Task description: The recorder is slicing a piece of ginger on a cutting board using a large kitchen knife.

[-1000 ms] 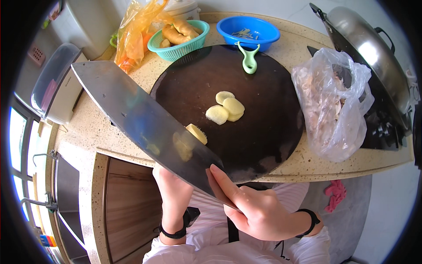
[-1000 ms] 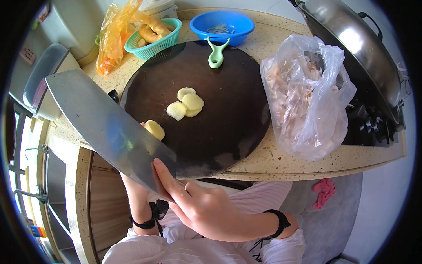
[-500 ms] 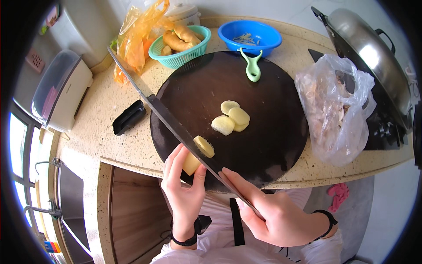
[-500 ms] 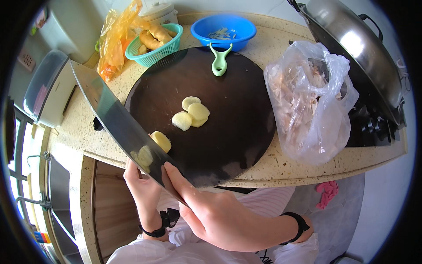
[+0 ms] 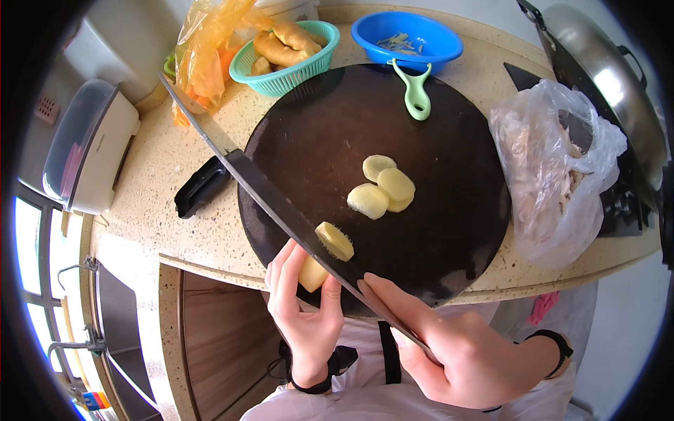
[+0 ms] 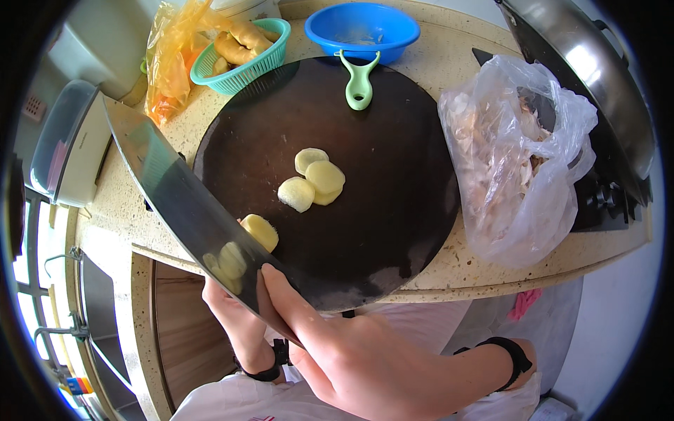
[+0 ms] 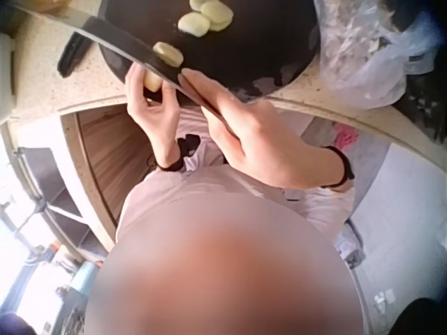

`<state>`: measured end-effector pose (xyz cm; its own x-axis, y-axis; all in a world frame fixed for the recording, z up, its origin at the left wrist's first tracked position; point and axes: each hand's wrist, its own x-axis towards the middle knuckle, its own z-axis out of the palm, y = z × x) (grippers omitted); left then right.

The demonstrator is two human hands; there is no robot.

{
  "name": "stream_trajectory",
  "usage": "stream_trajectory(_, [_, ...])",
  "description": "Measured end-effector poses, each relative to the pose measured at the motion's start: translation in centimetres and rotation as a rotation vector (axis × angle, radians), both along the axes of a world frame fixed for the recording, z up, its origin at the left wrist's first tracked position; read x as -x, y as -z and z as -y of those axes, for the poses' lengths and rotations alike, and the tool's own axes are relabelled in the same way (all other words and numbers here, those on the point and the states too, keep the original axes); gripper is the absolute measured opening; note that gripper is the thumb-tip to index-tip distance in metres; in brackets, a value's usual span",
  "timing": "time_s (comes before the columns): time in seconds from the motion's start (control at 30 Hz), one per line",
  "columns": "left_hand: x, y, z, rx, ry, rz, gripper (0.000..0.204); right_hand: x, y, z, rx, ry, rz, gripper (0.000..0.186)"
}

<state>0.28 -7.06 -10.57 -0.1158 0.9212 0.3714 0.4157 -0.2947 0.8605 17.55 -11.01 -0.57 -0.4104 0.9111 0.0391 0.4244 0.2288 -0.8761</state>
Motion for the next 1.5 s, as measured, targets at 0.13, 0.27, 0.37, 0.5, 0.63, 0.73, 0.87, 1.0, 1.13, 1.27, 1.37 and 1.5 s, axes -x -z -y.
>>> stream_trajectory(0.13, [0.0,0.1,0.0,-0.001,-0.011,-0.004,0.044,0.7,-0.2,-0.5,-0.042,0.045,-0.017,0.053])
stream_trajectory(0.27, [-0.3,0.3,0.0,0.009,-0.024,-0.006,0.046,1.1,-0.8,-0.9,0.007,0.039,0.033,0.052])
stream_trajectory(0.37, [-0.2,0.2,-0.1,-0.016,-0.009,-0.052,0.048,1.1,-1.2,-0.6,0.049,0.016,0.096,0.053])
stream_trajectory(0.5, [-0.3,0.1,-0.1,-0.061,-0.024,-0.135,0.047,1.6,-0.3,0.2,-0.033,0.036,0.075,0.054])
stream_trajectory(0.63, [-0.2,-0.1,0.2,-0.038,-0.032,-0.188,0.046,2.0,1.1,1.2,-0.124,0.049,0.087,0.056])
stream_trajectory(0.73, [-0.3,0.0,0.1,-0.031,-0.021,-0.143,0.046,1.6,0.9,2.2,-0.025,0.049,0.065,0.055])
stream_trajectory(0.87, [-0.1,0.0,-0.1,-0.011,-0.014,-0.149,0.046,1.0,-0.3,3.7,0.125,0.051,0.044,0.057])
stream_trajectory(1.0, [-0.3,-0.3,-0.2,-0.088,0.008,-0.158,0.046,0.2,-0.8,3.9,0.098,0.080,0.097,0.055])
stream_trajectory(1.13, [-0.4,-0.6,-0.6,-0.152,0.022,-0.168,0.046,-0.6,-1.3,2.8,0.124,0.055,0.114,0.048])
stream_trajectory(1.27, [-0.3,-0.6,-1.0,-0.191,0.019,-0.187,0.047,-0.8,-3.1,1.5,0.262,0.030,0.135,0.045])
stream_trajectory(1.37, [-0.4,-0.7,-0.9,-0.194,0.009,-0.202,0.047,-0.7,-4.7,0.6,0.410,0.011,0.201,0.047])
stream_trajectory(1.5, [-0.4,-0.7,-1.0,-0.203,0.006,-0.204,0.047,0.2,-5.7,-0.4,0.454,0.041,0.241,0.048])
